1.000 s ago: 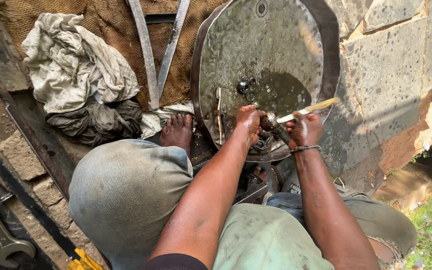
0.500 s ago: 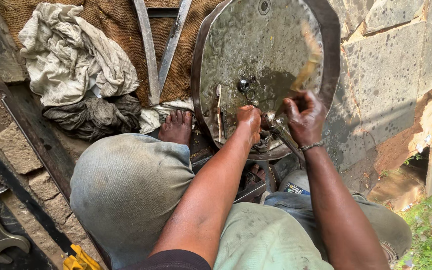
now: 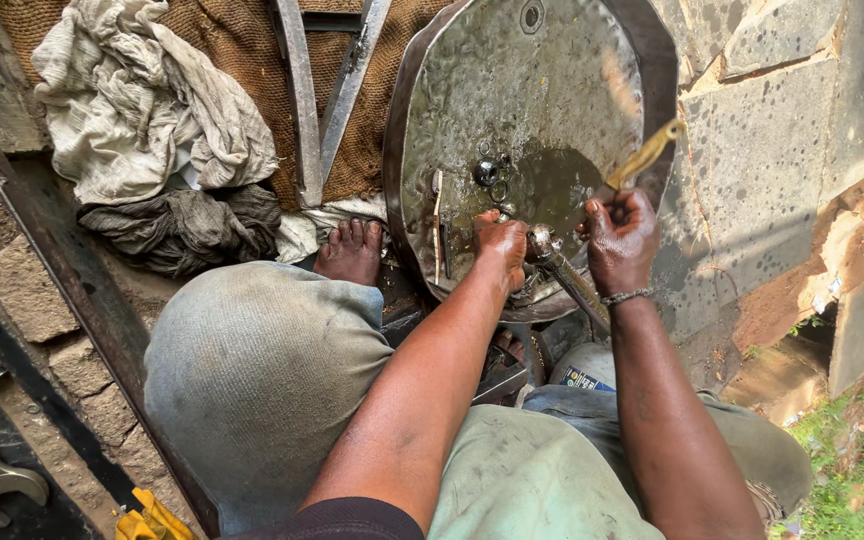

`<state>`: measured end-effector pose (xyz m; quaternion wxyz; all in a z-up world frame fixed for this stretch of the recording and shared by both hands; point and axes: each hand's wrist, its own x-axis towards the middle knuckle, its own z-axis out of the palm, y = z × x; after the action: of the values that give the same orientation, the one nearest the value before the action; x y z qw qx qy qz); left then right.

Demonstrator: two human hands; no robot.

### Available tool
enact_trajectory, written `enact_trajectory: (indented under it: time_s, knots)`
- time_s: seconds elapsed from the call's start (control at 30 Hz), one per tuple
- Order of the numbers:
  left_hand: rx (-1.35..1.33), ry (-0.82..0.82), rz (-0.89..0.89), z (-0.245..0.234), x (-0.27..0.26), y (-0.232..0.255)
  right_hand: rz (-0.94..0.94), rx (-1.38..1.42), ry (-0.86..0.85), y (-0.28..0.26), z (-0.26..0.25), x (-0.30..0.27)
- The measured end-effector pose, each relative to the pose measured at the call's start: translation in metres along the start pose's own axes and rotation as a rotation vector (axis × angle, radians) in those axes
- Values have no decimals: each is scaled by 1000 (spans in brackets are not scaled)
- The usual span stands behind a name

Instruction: The person cleans several small metal mechanical parts by scrubbing them in a tray of liquid with a small brush and wiping them with a cloth.

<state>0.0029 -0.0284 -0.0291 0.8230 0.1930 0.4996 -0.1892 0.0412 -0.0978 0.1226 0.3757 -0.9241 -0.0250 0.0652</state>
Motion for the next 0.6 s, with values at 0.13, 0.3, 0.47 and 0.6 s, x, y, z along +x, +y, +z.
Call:
enact_trajectory:
  time_s: [0.13, 0.3, 0.47, 0.6]
  knots:
    - [-79, -29, 33, 4, 8, -10, 54, 204, 39, 27, -7, -5]
    - [140, -34, 160, 0, 16, -15, 78, 277, 39, 39, -14, -11]
    - [71, -132, 197, -1, 12, -15, 146, 393, 62, 36, -14, -19]
    - [82, -133, 102, -2, 1, -7, 205, 414, 79, 35, -13, -26]
